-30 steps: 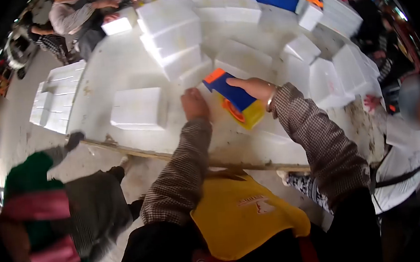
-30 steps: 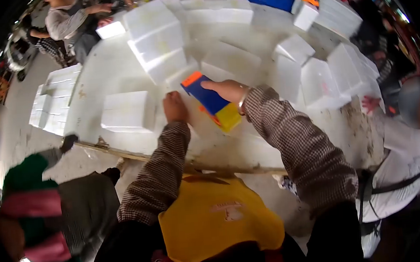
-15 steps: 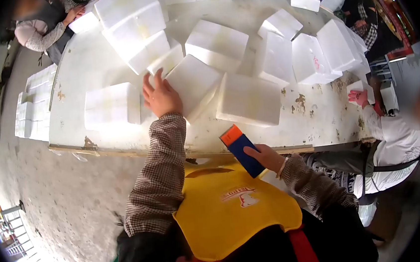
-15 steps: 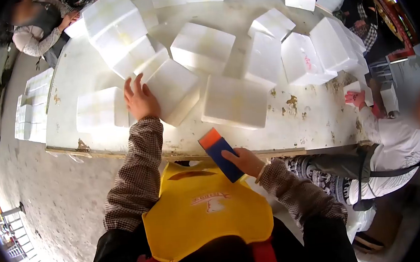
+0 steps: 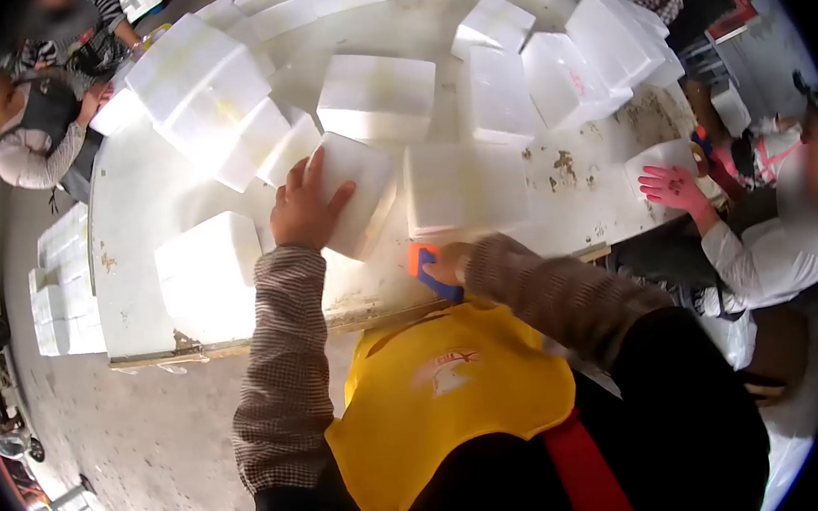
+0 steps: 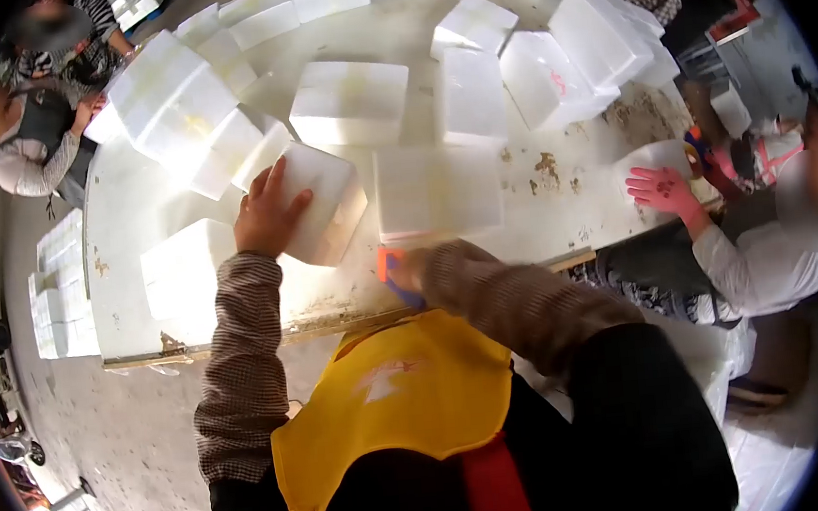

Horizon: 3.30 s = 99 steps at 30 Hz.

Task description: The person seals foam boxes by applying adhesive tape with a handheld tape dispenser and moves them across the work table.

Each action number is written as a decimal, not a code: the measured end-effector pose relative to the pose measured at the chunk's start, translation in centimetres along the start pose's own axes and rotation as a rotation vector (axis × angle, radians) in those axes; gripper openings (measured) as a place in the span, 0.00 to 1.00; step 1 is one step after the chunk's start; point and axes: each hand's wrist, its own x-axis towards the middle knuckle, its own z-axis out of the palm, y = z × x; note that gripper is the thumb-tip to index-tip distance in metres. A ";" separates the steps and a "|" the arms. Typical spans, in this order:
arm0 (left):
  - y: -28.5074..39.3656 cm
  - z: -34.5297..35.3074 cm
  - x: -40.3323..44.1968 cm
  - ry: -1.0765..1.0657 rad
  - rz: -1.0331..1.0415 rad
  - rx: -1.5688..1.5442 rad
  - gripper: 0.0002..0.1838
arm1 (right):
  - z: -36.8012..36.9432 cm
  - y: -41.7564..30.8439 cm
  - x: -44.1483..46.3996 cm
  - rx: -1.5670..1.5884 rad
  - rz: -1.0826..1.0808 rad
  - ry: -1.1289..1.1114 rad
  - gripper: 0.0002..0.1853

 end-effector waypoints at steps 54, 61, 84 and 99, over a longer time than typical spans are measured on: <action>-2.2 9.7 -1.5 -0.294 0.637 0.235 0.23 | 0.3 15.8 -5.3 1.144 0.425 1.132 0.11; -12.0 7.0 -3.7 -0.355 0.781 0.333 0.19 | 1.5 11.0 -6.1 0.910 0.195 0.651 0.25; -27.6 1.4 6.1 0.390 -0.779 -1.509 0.28 | 0.7 -23.3 25.1 1.003 0.095 0.169 0.26; -10.3 3.5 11.0 0.146 -0.070 -0.716 0.22 | -1.8 -15.6 9.7 1.815 0.350 -0.105 0.22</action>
